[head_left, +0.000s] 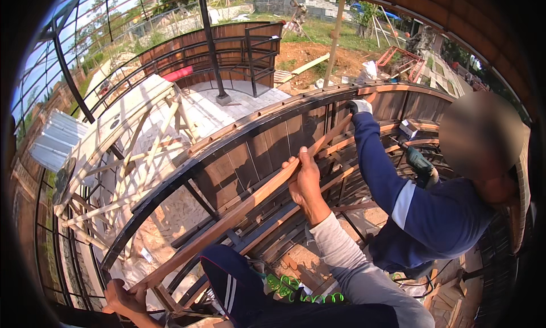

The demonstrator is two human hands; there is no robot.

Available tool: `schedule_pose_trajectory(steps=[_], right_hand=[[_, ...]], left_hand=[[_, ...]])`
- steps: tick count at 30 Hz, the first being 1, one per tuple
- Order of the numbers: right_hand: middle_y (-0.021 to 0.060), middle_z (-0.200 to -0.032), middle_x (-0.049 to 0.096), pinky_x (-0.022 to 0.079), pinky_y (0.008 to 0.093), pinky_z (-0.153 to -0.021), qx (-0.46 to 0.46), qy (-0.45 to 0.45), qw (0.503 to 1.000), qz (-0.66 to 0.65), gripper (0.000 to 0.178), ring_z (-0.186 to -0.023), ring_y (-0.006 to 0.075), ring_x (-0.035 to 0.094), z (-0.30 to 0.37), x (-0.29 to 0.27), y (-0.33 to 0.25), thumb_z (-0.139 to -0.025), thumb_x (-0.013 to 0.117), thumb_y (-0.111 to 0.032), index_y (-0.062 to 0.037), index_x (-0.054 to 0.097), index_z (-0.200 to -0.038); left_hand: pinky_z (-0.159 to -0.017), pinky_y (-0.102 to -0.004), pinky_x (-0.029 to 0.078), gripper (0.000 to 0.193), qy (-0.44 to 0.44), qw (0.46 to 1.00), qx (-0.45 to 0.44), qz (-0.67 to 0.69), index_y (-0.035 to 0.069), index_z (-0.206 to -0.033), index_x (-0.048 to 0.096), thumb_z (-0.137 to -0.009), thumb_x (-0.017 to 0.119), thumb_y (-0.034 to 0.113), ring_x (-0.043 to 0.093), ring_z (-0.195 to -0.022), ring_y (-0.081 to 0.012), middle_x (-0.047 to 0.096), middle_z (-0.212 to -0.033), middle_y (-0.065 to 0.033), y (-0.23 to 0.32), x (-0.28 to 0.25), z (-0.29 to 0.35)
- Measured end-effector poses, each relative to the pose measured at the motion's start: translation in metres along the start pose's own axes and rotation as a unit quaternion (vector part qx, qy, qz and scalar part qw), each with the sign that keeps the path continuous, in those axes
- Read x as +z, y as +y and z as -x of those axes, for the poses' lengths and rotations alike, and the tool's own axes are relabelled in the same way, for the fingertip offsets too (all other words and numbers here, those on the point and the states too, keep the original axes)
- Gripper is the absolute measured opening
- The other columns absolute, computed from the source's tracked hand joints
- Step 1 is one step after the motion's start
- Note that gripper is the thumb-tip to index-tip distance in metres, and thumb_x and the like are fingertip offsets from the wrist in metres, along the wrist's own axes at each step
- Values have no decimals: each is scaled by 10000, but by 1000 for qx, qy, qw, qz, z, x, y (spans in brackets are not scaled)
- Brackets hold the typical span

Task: The person cuts a wooden strip using an angle grinder and then aligns it onto a curved circular frame while a coworker secures it with a drill.

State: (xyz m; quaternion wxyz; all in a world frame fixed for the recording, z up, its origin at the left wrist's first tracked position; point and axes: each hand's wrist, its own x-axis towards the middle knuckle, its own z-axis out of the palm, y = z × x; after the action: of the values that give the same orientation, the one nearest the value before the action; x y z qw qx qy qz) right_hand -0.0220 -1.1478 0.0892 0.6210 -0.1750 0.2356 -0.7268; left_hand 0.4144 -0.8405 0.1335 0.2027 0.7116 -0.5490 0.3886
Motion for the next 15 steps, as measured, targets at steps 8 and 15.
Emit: schedule_pose_trajectory(steps=[8, 15], right_hand=[[70, -874, 591, 610, 400, -680, -29, -4, 999, 34, 334, -758, 229, 680, 25, -11, -12, -1065, 570, -395, -99, 419, -1106], [50, -873, 636, 600, 350, -777, -90, 0, 994, 60, 201, -829, 198, 681, -12, -32, -24, -1072, 584, -290, -97, 541, -1039]], left_hand=[[-643, -521, 418, 669, 11, 997, -11, 74, -29, -865, 562, -777, 726, 614, 534, -707, -459, 509, -739, -198, -32, 45, 7], [-563, -426, 336, 713, 34, 981, 26, 188, 88, -707, 491, -645, 728, 758, 471, -604, -290, 460, -669, -77, 10, 158, -33]])
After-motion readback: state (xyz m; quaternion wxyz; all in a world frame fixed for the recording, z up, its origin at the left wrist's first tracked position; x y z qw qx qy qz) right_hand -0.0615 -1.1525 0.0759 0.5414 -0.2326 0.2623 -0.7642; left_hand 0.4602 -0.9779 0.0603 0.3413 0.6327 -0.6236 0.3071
